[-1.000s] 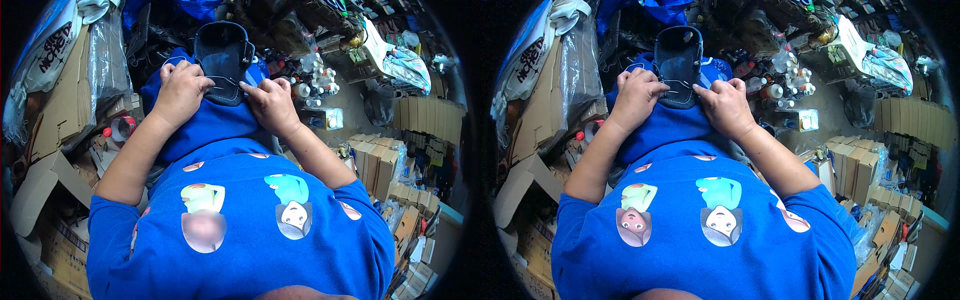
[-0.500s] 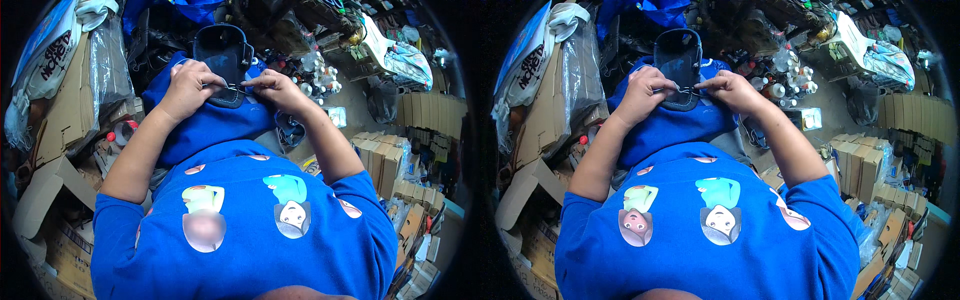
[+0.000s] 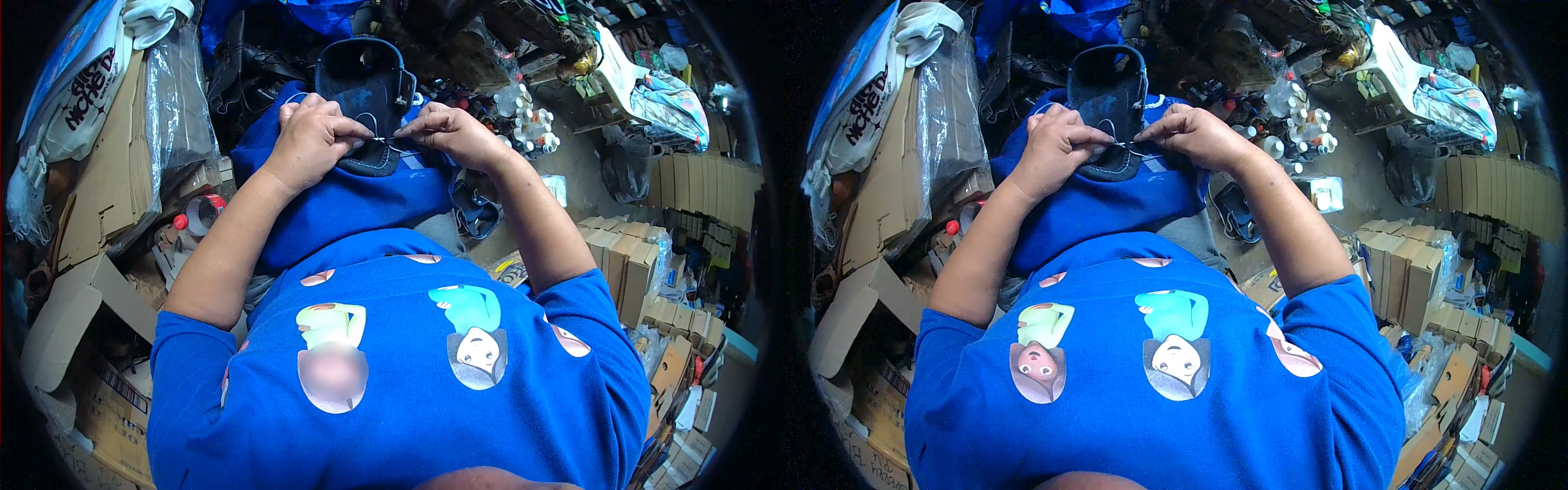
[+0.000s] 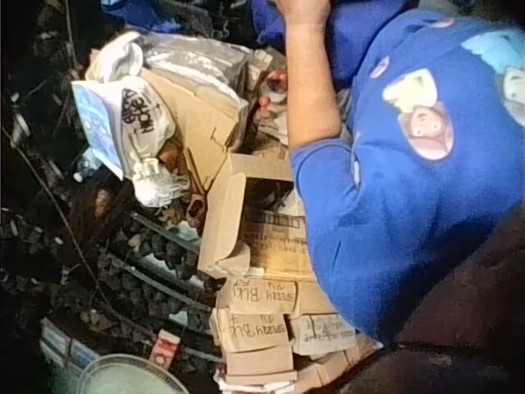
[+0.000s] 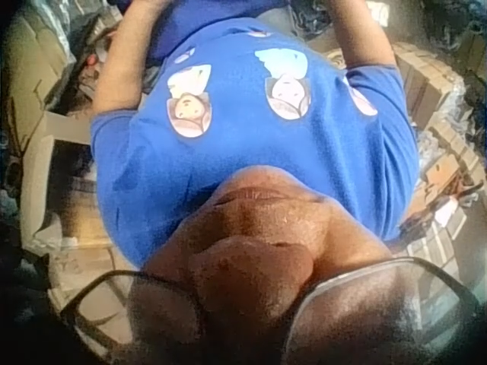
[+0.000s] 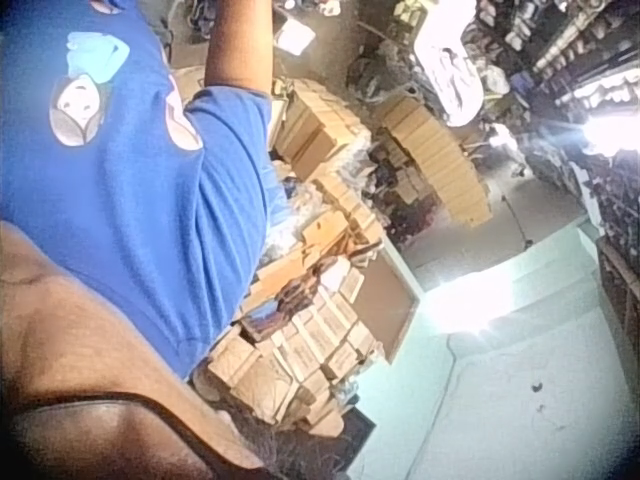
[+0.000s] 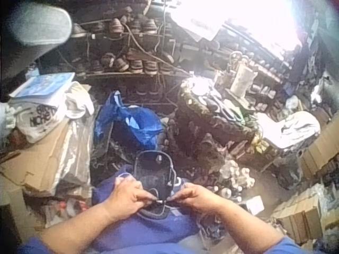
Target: Manually stitching a shoe upper using a needle and thread.
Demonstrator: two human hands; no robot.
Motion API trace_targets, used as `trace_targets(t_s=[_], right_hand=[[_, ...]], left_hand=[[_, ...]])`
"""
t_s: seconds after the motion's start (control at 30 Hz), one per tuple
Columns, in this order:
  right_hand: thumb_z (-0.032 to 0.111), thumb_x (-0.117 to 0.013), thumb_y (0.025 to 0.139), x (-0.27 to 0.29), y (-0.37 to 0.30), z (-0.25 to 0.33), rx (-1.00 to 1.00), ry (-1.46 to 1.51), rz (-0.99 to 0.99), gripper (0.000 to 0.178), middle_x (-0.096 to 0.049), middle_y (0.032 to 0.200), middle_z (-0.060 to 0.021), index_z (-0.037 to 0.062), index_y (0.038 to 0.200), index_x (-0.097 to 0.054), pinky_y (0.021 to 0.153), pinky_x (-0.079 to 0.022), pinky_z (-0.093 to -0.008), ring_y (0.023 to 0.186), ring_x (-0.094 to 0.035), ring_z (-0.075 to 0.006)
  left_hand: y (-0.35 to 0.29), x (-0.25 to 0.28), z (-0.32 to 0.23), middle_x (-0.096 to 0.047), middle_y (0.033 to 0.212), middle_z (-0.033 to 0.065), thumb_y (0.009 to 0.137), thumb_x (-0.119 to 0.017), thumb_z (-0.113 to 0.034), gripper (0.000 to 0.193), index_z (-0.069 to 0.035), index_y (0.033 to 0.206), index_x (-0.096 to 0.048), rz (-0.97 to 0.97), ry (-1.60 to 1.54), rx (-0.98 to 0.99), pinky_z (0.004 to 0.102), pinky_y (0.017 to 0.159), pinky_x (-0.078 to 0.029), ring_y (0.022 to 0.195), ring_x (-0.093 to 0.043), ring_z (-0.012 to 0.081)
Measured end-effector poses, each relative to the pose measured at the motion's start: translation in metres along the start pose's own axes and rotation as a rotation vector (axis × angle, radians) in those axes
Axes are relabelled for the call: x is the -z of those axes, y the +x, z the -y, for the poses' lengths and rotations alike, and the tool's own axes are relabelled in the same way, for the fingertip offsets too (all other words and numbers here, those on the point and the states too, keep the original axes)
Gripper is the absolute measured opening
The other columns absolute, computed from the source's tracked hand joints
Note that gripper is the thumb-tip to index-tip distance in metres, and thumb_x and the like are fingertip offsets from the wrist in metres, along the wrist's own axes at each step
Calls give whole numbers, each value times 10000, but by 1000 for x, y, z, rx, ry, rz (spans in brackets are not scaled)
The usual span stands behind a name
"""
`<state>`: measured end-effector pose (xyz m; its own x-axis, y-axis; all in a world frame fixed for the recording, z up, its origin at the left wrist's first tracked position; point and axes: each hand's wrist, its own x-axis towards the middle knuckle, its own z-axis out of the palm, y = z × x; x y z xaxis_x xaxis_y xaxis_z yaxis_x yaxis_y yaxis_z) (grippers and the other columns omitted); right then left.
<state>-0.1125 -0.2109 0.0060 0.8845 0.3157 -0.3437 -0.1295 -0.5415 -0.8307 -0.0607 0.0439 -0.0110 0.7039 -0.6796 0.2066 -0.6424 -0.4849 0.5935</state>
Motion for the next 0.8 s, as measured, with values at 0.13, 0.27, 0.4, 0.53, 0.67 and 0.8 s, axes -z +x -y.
trace_targets(t_s=[0.13, 0.27, 0.4, 0.53, 0.67, 0.8], right_hand=[[52, -641, 811, -1, 1, -10, 80, 65, -1, 292, -566, 920, -38, 148, 1076, -720, 849, -436, -277, 887, -530, -158], [58, -652, 802, -1, 4, -7, 78, 36, 8, 294, -579, 903, -39, 135, 1079, -717, 843, -440, -275, 874, -539, -157], [72, -686, 792, -13, -5, -6, 65, 69, -39, 304, -618, 901, -43, 132, 1089, -711, 804, -457, -275, 836, -557, -141], [102, -720, 811, -20, -9, -2, -98, 418, -107, 301, -658, 832, 7, 73, 1109, -690, 688, -469, -222, 706, -552, -65], [95, -719, 817, -17, -2, -1, -145, 379, -96, 247, -657, 831, 19, 37, 1055, -686, 677, -474, -209, 727, -572, -49], [117, -742, 800, -19, 8, 8, -45, 292, -105, 177, -650, 803, 14, 27, 939, -678, 638, -466, -214, 694, -559, -52]], left_hand=[[3, -6, 5, -615, 745, -45, 719, -742, -216, 106, -232, 823, -752, 23, -64, -2, 370, 879, -291, 880, -529, 157], [10, -10, 2, -636, 726, -36, 706, -748, -192, 102, -178, 806, -735, 21, -72, -16, 356, 863, -302, 842, -546, 151], [6, -6, -3, -660, 754, -12, 696, -756, -178, 118, -155, 809, -733, 74, -94, 45, 351, 853, -337, 821, -563, 160], [2, -8, 3, -672, 776, 16, 676, -774, -121, 231, -113, 905, -741, 0, -112, 39, 294, 807, -414, 782, -585, 142], [12, -10, -7, -681, 747, 23, 716, -755, -112, 159, -56, 854, -697, 184, -340, 308, 314, 766, -437, 686, -601, 87], [20, -13, -10, -683, 729, 34, 717, -752, -130, 147, -59, 802, -655, 192, -375, 302, 307, 717, -441, 658, -621, 113]])
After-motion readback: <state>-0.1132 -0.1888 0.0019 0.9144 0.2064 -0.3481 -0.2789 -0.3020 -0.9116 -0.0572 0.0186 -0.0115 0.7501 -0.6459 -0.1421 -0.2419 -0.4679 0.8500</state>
